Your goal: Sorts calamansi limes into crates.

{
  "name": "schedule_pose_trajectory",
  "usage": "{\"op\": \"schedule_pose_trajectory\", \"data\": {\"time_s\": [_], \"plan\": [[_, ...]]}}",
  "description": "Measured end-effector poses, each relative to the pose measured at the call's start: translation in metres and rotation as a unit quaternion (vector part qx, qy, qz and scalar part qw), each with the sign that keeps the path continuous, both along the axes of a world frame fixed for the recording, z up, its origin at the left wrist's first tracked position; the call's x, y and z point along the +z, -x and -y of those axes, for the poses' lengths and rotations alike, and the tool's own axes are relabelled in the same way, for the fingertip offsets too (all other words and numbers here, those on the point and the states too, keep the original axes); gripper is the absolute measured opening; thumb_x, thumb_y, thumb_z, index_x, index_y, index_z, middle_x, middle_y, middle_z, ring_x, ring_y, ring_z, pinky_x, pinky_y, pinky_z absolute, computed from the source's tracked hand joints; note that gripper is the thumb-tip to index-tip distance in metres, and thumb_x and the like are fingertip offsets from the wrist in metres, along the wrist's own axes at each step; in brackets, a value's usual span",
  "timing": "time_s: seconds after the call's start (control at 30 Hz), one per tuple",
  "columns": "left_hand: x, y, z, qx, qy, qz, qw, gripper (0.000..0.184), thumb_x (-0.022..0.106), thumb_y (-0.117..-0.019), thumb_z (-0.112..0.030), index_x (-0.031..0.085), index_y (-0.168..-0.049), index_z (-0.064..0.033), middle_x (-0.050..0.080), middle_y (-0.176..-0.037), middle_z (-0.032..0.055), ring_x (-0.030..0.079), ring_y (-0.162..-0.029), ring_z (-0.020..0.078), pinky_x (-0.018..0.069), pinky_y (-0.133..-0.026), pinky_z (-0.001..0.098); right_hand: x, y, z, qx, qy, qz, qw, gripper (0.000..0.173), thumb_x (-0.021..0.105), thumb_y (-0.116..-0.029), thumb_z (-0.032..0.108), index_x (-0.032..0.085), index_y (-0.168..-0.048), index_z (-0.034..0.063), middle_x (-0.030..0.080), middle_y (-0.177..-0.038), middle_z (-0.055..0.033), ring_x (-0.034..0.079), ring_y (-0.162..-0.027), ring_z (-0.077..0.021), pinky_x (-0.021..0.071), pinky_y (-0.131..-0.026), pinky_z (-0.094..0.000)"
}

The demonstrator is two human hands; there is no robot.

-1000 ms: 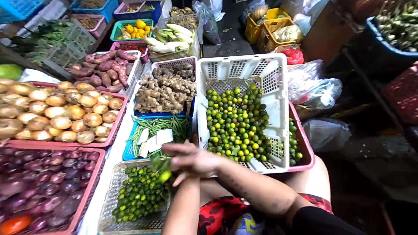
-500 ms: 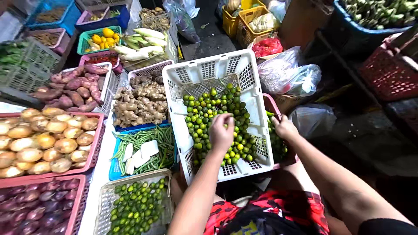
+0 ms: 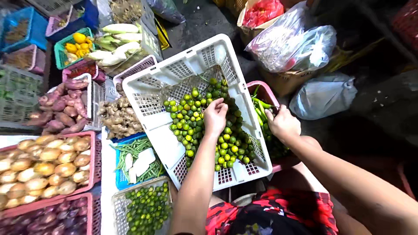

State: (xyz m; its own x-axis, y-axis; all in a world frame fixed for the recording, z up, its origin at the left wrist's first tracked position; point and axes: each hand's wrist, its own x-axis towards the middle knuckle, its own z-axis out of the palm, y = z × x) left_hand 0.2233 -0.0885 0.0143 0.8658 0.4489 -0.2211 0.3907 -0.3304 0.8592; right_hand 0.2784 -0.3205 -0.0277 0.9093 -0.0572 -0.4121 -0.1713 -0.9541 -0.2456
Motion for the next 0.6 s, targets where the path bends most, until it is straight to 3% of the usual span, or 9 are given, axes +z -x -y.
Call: {"op": "schedule_pose_trajectory", "data": {"time_s": [0.1, 0.17, 0.23, 0.3, 0.33, 0.37, 0.4, 0.47, 0.6], "plan": [[-0.015, -0.032, 0.009, -0.086, -0.179, -0.067, 0.978, 0.043, 0.067, -0.0985, -0.029, 0.063, -0.137, -0.0092, 0.065, -0.135, 0.0111, 0.062, -0.124, 0.0255, 0.0505, -0.107, 0.0474, 0.003, 0.000, -0.002, 0.003, 0.004, 0.008, 1.000, 0.077, 0.039, -0.1015, 0.069, 0.047, -0.142, 0.0043, 0.063, -0.127, -0.0267, 0.068, -0.105, -0.0473, 0.0530, -0.081, -0.0666], [-0.024, -0.046, 0.015, -0.107, -0.271, -0.087, 0.953, 0.041, 0.069, -0.0975, -0.033, 0.067, -0.133, -0.0125, 0.064, -0.134, 0.0124, 0.061, -0.126, 0.0295, 0.0505, -0.106, 0.0497, 0.004, 0.000, -0.003, 0.003, 0.008, 0.004, 1.000, 0.075, 0.040, -0.1019, 0.068, 0.047, -0.142, 0.0048, 0.064, -0.127, -0.0258, 0.067, -0.107, -0.0465, 0.0530, -0.082, -0.0654], [-0.023, -0.044, 0.011, -0.099, -0.251, -0.080, 0.959, 0.037, 0.069, -0.0974, -0.032, 0.069, -0.129, -0.0127, 0.065, -0.129, 0.0127, 0.063, -0.122, 0.0292, 0.0524, -0.102, 0.0497, 0.004, 0.000, -0.004, 0.002, 0.008, 0.005, 1.000, 0.075, 0.040, -0.1022, 0.067, 0.047, -0.143, 0.0042, 0.063, -0.129, -0.0258, 0.068, -0.107, -0.0463, 0.0531, -0.083, -0.0648], [-0.004, -0.020, 0.005, -0.053, -0.094, -0.041, 0.993, 0.034, 0.068, -0.0993, -0.029, 0.069, -0.127, -0.0108, 0.070, -0.123, 0.0100, 0.068, -0.109, 0.0220, 0.0566, -0.095, 0.0426, 0.003, 0.001, -0.002, 0.001, 0.008, 0.006, 1.000, 0.077, 0.039, -0.1013, 0.069, 0.047, -0.143, 0.0045, 0.064, -0.128, -0.0255, 0.068, -0.106, -0.0460, 0.0530, -0.082, -0.0651], [0.012, -0.001, 0.005, -0.024, 0.024, -0.011, 0.999, 0.032, 0.066, -0.1016, -0.028, 0.069, -0.129, -0.0108, 0.071, -0.116, 0.0092, 0.068, -0.093, 0.0184, 0.0576, -0.080, 0.0359, 0.002, 0.000, -0.002, 0.000, 0.009, 0.006, 1.000, 0.078, 0.039, -0.1009, 0.070, 0.047, -0.143, 0.0047, 0.064, -0.129, -0.0253, 0.068, -0.106, -0.0462, 0.0530, -0.082, -0.0654], [0.025, 0.019, 0.004, -0.001, 0.140, 0.020, 0.990, 0.030, 0.064, -0.1033, -0.028, 0.069, -0.128, -0.0133, 0.070, -0.106, 0.0068, 0.064, -0.076, 0.0139, 0.0546, -0.065, 0.0283, 0.001, -0.001, -0.001, -0.001, 0.009, 0.005, 1.000, 0.079, 0.037, -0.1006, 0.071, 0.047, -0.142, 0.0047, 0.063, -0.129, -0.0256, 0.068, -0.105, -0.0469, 0.0529, -0.081, -0.0658], [0.035, 0.037, 0.005, 0.009, 0.246, 0.043, 0.968, 0.028, 0.059, -0.1055, -0.029, 0.068, -0.127, -0.0142, 0.070, -0.103, 0.0049, 0.062, -0.070, 0.0113, 0.0539, -0.060, 0.0253, -0.001, 0.001, 0.000, 0.000, 0.007, 0.002, 1.000, 0.079, 0.037, -0.1006, 0.071, 0.046, -0.142, 0.0044, 0.063, -0.128, -0.0267, 0.068, -0.104, -0.0479, 0.0528, -0.080, -0.0664], [0.045, 0.060, 0.008, 0.017, 0.386, 0.074, 0.919, 0.029, 0.050, -0.1090, -0.032, 0.066, -0.123, -0.0121, 0.068, -0.104, 0.0065, 0.064, -0.073, 0.0125, 0.0552, -0.062, 0.0263, -0.002, 0.003, 0.000, 0.002, 0.001, 0.004, 1.000, 0.079, 0.036, -0.1011, 0.070, 0.046, -0.141, 0.0030, 0.062, -0.128, -0.0282, 0.067, -0.104, -0.0492, 0.0524, -0.080, -0.0673], [0.057, 0.077, 0.032, 0.023, 0.519, 0.090, 0.850, 0.040, 0.039, -0.1120, -0.038, 0.063, -0.118, -0.0062, 0.067, -0.101, 0.0112, 0.066, -0.075, 0.0164, 0.0564, -0.062, 0.0281, 0.003, 0.004, 0.001, 0.004, -0.014, 0.010, 1.000, 0.075, 0.034, -0.1039, 0.066, 0.047, -0.141, 0.0024, 0.063, -0.127, -0.0272, 0.067, -0.108, -0.0468, 0.0526, -0.083, -0.0661]]}}
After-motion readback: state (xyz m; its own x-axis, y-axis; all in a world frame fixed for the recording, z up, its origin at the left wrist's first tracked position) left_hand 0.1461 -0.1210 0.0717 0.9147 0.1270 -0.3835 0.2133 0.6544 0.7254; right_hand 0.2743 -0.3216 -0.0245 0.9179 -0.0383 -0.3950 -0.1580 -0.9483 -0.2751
